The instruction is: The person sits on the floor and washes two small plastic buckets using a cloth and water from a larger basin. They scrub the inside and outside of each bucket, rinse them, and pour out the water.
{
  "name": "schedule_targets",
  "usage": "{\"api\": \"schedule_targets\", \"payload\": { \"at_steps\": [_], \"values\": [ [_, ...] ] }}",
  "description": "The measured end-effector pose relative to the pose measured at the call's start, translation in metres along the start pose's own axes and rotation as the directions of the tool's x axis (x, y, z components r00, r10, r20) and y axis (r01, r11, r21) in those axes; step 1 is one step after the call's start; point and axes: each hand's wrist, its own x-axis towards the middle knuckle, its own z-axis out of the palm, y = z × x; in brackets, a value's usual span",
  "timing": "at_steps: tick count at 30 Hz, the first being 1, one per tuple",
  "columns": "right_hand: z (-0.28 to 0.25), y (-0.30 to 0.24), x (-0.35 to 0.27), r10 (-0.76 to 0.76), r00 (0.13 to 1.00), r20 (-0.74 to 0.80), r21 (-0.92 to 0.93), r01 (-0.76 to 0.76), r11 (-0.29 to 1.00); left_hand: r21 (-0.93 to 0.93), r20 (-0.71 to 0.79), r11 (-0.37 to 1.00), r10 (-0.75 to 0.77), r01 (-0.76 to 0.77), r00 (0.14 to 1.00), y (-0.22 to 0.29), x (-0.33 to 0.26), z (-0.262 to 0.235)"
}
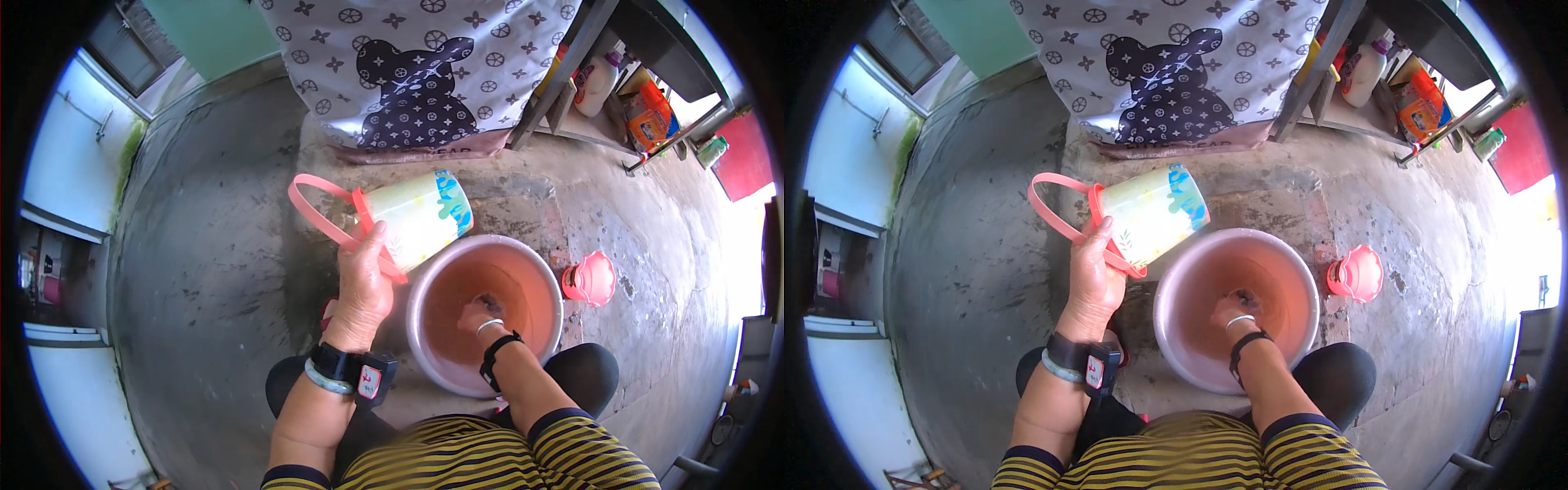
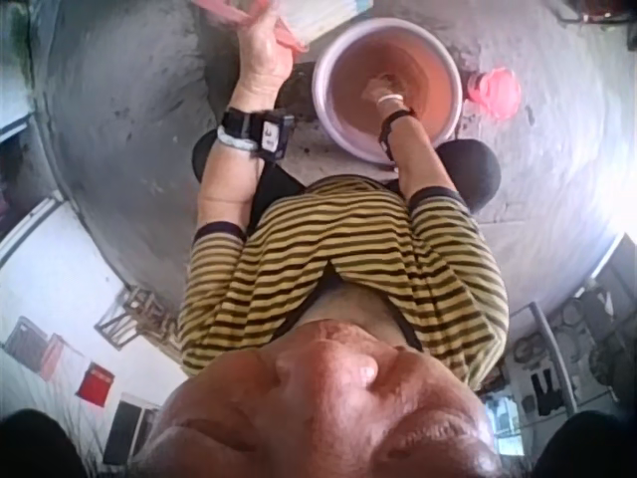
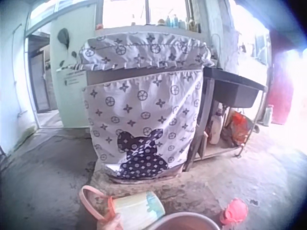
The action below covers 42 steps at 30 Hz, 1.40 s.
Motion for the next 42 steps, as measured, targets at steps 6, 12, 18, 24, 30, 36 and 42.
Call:
{"api": "schedule_targets", "payload": {
  "at_steps": [6, 12, 18, 24, 30, 36, 42],
  "values": [
    [-0.102, -0.05, -0.059, -0.271, 0.895, 0.355, 0.387, 0.124, 0.914, -0.009, -0.078, 1.0, 0.013, -0.014, 0.997, 0.01, -0.004, -0.027],
    [0.019, 0.024, 0.04, 0.275, 0.959, -0.064, 0.333, -0.239, 0.912, -0.059, -0.018, 0.998, -0.03, 0.029, 0.999, 0.003, 0.0, -0.005],
    [0.012, 0.008, 0.015, -0.049, 0.97, 0.237, 0.702, -0.136, 0.699, -0.093, -0.095, 0.995, 0.009, -0.018, 0.995, -0.006, 0.002, -0.005],
    [-0.135, 0.001, -0.071, -0.559, 0.766, -0.317, 0.69, 0.591, 0.419, -0.025, -0.151, 1.0, 0.014, -0.018, 0.989, -0.016, 0.004, -0.003],
    [-0.237, -0.029, -0.167, -0.381, 0.701, -0.603, 0.661, 0.706, 0.253, 0.286, -0.146, 0.957, 0.003, 0.039, 0.989, -0.033, 0.003, -0.008],
    [-0.228, -0.06, -0.167, -0.301, 0.285, -0.91, -0.03, 0.68, 0.733, 0.479, 0.117, 0.861, 0.127, -0.168, 0.985, -0.057, -0.015, 0.013],
    [-0.252, -0.05, -0.147, -0.113, 0.501, -0.858, 0.255, 0.606, 0.753, 0.511, 0.2, 0.835, 0.117, -0.205, 0.973, -0.052, -0.025, 0.044]
  ]
}}
